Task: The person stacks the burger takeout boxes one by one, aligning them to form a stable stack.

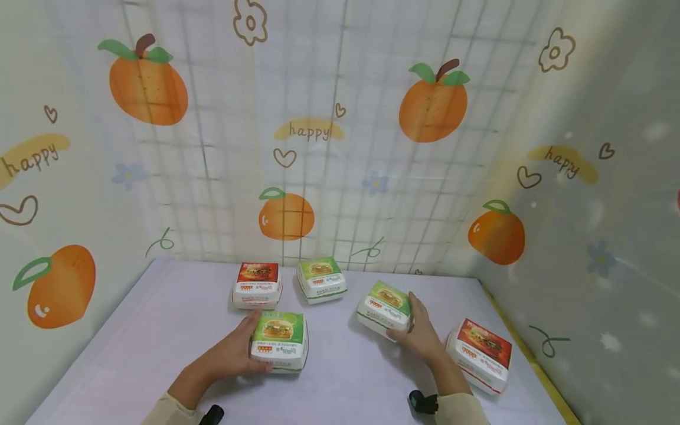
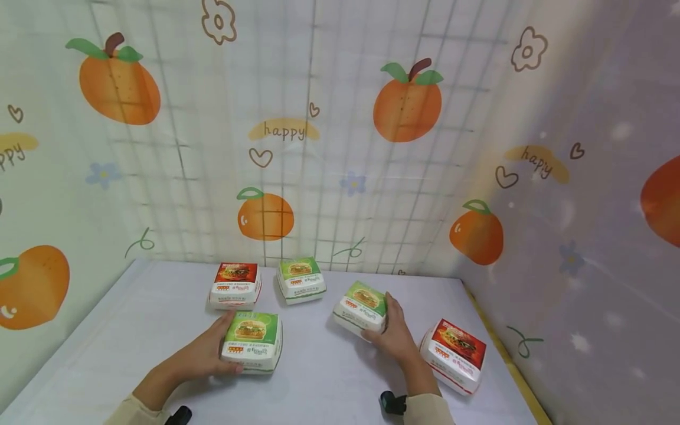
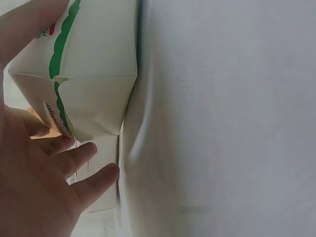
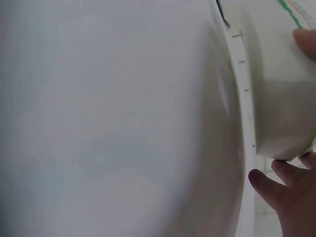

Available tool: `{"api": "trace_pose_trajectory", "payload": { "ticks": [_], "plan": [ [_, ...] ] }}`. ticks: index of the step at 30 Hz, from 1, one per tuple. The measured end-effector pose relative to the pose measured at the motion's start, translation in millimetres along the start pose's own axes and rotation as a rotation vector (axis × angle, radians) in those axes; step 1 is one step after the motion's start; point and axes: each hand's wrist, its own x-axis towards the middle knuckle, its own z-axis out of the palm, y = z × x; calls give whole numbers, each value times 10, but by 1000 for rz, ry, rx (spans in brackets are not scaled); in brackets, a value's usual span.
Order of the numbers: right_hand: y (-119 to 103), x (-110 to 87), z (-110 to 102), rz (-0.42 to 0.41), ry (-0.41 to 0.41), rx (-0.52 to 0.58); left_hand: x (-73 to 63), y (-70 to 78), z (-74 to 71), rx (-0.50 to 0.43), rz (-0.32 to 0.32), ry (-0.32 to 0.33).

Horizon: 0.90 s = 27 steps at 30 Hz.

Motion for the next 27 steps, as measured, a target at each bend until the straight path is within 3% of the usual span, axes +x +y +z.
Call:
{"api": "trace_pose_trajectory", "payload": {
  "ticks": [6, 15, 27],
  "plan": [
    [-47, 12, 15, 3, -2, 3, 37, 23, 9, 2, 19, 34],
    [-107, -95, 46, 57, -9, 21, 72, 89, 111, 24, 57, 31],
    [-264, -205, 106, -42, 0, 76, 138, 177, 158, 3, 43, 26]
  ]
}}
